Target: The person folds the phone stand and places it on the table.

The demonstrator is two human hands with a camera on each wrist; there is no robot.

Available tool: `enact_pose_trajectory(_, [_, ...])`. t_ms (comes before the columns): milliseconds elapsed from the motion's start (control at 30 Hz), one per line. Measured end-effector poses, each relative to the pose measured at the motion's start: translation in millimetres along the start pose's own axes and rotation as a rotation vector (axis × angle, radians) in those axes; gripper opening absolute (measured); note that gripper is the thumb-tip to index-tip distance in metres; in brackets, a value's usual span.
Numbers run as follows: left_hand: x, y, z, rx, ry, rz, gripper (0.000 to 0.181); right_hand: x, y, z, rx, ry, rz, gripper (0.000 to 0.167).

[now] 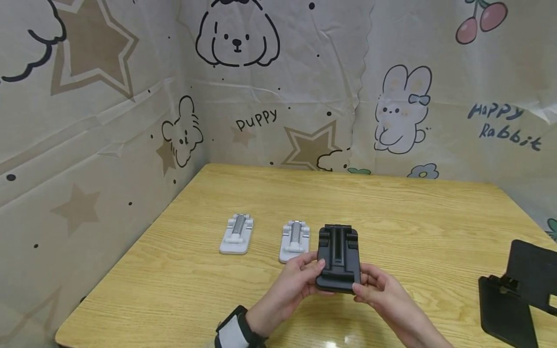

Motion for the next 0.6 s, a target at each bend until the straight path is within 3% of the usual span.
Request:
enact_pose_trajectory(100, [0.3, 1.3, 2.8, 0.018, 0.009, -0.019, 0.043, -0.2, -0.5, -3.6, -0.031, -0.018, 0.007, 0.06])
enact_pose_trajectory(267, [6.7, 7.5, 5.0, 0.006, 0.052, -0.077, 0.046, -1.0, -2.0, -10.7, -0.068, -0.139, 0.046, 0.067])
enact_pose_trajectory(467, [21.8, 29.3, 0.6, -0.057, 0.119, -0.146, 0.04, 0.5, -11.9, -19.2, 0.007, -0.357, -0.03, 0.08])
enact_pose_trajectory(600, [32.8, 45.0, -5.2, -0.086, 0.179, -0.19, 0.037, -0.8, -24.1, -29.4, 0.07, -0.372, -0.081, 0.076])
Point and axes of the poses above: each hand's wrist, its own y-axis towards the middle knuckle, its own z-axis out of the palm, x = y × z, the point moved 10 cm from there along y, towards the middle knuckle, and after that the axes turned 2 degrees about z, right-handed, at the moved point
